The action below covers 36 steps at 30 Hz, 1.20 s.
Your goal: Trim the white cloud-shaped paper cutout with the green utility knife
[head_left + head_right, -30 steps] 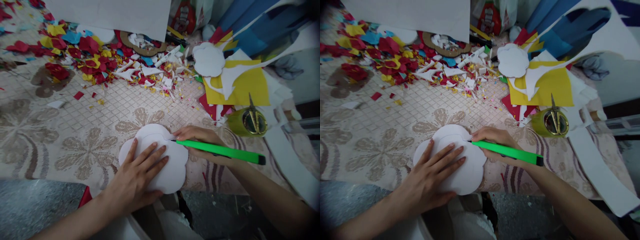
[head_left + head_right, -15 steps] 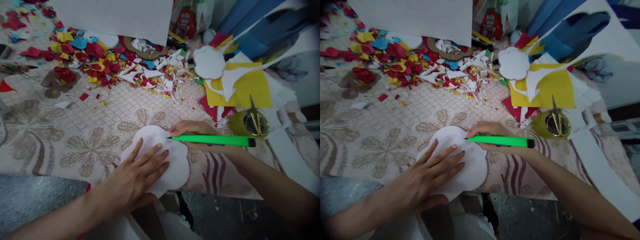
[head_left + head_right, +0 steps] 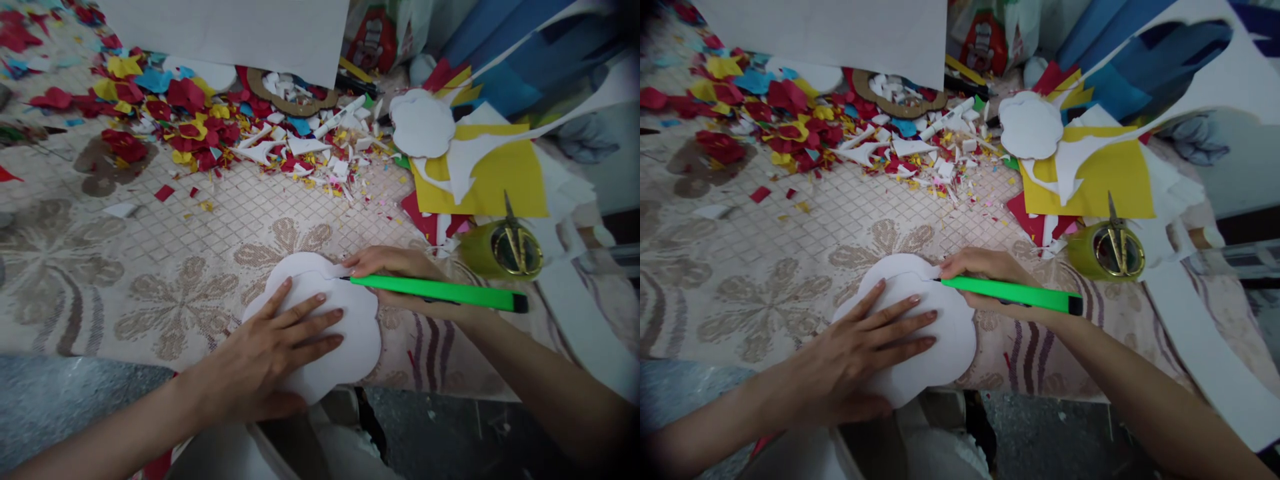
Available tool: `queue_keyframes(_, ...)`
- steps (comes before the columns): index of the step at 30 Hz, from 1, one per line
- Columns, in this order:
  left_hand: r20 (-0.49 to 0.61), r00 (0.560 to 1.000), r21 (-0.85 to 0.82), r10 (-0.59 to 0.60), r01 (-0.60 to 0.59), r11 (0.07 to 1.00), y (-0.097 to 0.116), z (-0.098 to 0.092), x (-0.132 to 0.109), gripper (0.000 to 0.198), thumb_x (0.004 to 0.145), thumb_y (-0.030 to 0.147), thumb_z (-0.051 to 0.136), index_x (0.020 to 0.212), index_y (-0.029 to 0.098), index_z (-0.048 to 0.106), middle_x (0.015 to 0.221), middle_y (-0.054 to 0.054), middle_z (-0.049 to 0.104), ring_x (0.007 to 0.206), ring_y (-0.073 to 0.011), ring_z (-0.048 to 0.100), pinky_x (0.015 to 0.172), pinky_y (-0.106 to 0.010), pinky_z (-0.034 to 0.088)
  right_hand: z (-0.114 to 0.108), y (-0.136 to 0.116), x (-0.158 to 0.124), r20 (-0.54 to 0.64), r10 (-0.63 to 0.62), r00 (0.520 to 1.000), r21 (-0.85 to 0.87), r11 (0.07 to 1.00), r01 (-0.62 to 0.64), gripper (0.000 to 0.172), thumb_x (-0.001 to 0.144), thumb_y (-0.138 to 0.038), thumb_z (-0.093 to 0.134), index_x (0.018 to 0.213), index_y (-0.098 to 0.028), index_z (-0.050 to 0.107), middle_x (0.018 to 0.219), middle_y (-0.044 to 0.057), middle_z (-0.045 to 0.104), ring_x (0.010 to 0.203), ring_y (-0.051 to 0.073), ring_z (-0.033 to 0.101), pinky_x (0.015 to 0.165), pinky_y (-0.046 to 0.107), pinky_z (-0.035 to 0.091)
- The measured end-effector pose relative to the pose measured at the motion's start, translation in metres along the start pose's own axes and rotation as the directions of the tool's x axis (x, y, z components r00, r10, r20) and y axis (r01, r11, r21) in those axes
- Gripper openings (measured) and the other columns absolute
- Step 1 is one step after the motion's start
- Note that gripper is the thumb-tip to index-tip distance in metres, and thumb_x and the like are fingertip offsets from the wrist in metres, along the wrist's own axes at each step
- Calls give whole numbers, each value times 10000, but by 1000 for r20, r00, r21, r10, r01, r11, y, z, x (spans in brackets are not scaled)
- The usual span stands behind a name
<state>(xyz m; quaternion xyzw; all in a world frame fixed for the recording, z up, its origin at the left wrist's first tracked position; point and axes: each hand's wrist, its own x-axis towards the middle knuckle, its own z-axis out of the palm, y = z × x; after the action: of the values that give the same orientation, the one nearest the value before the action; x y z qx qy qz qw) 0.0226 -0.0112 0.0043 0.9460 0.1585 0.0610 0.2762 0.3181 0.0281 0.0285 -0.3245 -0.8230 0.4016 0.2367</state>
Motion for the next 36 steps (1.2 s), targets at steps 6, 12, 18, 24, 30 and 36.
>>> queue_keyframes(6,-28,1000,-11,-14,14,1000,2,0,0,781,806,424,738,1504,290,415,1609,-5,341,1519,-276,239,1241,-551,-55,2,0,-4,-8,-10,1000,-1,1000,10,240,976,-351,570,1166,-222,637,1134,102,717,1157,224,653,937,371,518)
queue_keyframes(12,-25,999,3,-44,44,999,7,3,0,776,808,418,736,1502,286,417,1630,27,281,1529,-247,206,1217,-466,-188,3,-4,-3,-25,22,999,15,1000,-22,242,981,-367,568,1167,-232,643,1136,92,714,1162,221,650,942,368,522)
queue_keyframes(18,-12,999,9,-50,51,999,7,3,1,763,814,438,733,1495,280,427,1632,45,259,1534,-233,183,1181,-417,-264,3,-3,-9,-39,46,998,28,999,-45,265,977,-372,571,1210,-271,647,1180,77,701,1172,224,646,957,377,530)
queue_keyframes(24,-32,998,13,-61,62,998,9,3,-1,774,810,441,737,1497,270,422,1627,29,288,1533,-244,187,1202,-444,-225,5,-6,-13,-68,105,992,-22,994,-106,232,961,-303,600,1183,-282,661,1184,62,704,1143,209,659,962,371,538)
queue_keyframes(30,-108,987,120,-123,136,983,22,18,0,887,753,397,793,1520,231,380,1640,-12,268,1535,-281,170,1198,-486,-227,6,-5,2,-55,23,998,6,1000,-23,201,952,-265,614,1146,-233,654,1121,76,723,1087,203,679,905,342,542)
queue_keyframes(36,-229,945,201,-232,279,939,50,32,6,1032,666,561,863,1503,169,403,1600,-128,349,1491,-410,246,1161,-593,-226,4,14,25,50,-102,994,1,995,102,218,945,-282,633,1147,-201,650,1152,79,715,1106,199,661,930,331,512)
